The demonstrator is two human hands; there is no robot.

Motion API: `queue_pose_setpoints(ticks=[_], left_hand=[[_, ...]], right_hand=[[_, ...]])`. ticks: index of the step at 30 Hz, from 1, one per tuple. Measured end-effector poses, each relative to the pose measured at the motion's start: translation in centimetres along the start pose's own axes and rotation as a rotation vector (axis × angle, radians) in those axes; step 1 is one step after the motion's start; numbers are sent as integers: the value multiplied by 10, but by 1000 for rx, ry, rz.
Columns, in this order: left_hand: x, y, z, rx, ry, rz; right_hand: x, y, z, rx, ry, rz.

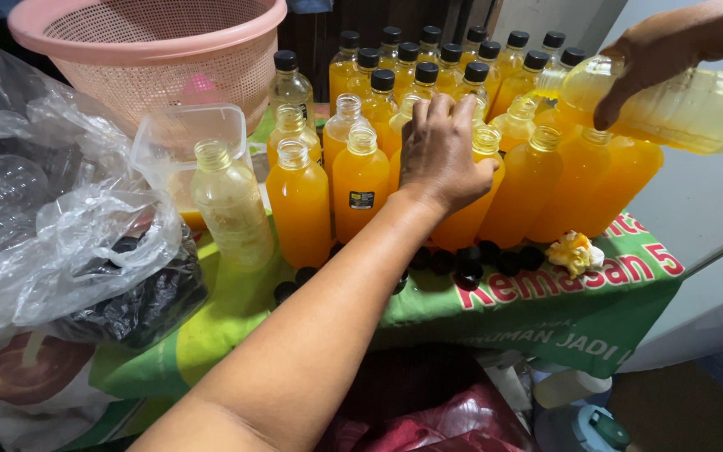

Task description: The person pours orange liquid from a large container into multiple small plastic bottles arranged on a table. They then place black caps on each filled bottle and wipe the table surface with a cloth.

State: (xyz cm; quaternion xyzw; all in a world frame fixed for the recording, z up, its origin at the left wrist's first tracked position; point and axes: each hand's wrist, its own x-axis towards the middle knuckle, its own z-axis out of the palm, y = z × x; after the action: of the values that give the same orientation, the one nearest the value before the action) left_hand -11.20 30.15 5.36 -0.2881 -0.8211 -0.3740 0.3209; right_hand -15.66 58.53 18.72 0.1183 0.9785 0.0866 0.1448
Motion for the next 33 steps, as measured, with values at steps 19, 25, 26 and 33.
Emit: queue_pose_setpoints(ticks=[19,25,26,33], left_hand=[[-1,0,-2,-4,10,4],[1,0,-6,3,-6,-4],[1,0,-5,1,-5,-2],[1,0,-5,-1,-6,-3]], right_hand=[[0,0,0,8,-20,-8],[2,0,-3,13,-15,-18],[3,0,-2,19,-20,-26],[5,0,-1,-13,-7,-10]])
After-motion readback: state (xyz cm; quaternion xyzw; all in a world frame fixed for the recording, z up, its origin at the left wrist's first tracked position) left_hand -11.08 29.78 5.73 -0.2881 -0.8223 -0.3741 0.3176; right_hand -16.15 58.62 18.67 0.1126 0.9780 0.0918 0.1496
